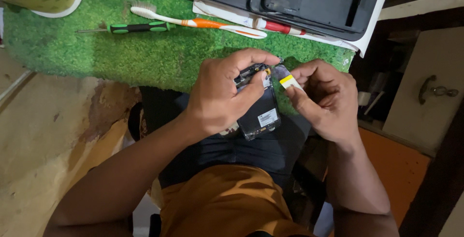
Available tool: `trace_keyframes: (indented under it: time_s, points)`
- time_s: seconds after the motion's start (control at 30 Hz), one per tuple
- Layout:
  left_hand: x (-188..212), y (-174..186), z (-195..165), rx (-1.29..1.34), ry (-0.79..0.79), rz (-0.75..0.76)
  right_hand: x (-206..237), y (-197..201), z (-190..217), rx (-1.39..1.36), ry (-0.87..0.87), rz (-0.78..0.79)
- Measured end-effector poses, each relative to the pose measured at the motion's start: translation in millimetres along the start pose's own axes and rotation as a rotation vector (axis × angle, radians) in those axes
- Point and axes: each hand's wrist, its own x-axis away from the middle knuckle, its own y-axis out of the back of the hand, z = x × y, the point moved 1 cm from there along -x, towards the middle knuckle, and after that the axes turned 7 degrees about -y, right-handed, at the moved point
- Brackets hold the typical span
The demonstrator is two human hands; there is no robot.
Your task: The person applies adhesive from a glue tube along the edges of an opened smartphone frame, then presses the back cover onto the frame and presses the seams to seal the phone shut. They hold the phone with one hand while applying glue with the other, then press around the cover edges.
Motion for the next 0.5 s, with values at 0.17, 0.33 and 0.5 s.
trace_keyframes:
  time_s: [0.17,0.33,0.5]
  points:
    - [0.3,0.0,-1.0,0.012,-0.088,-0.018,0.0,-0.5,0.1,0.004,-0.002,0.014]
    - [0.8,-2.2,-0.6,-0.019,-0.015,-0.013,-1.5,-5.2,3.5,0.093,0.058,0.013]
    - [1.9,-4.5,0.0,-0.036,-0.154,-0.050,-0.6,-9.5,9.2,0.323,0.107,-0.044]
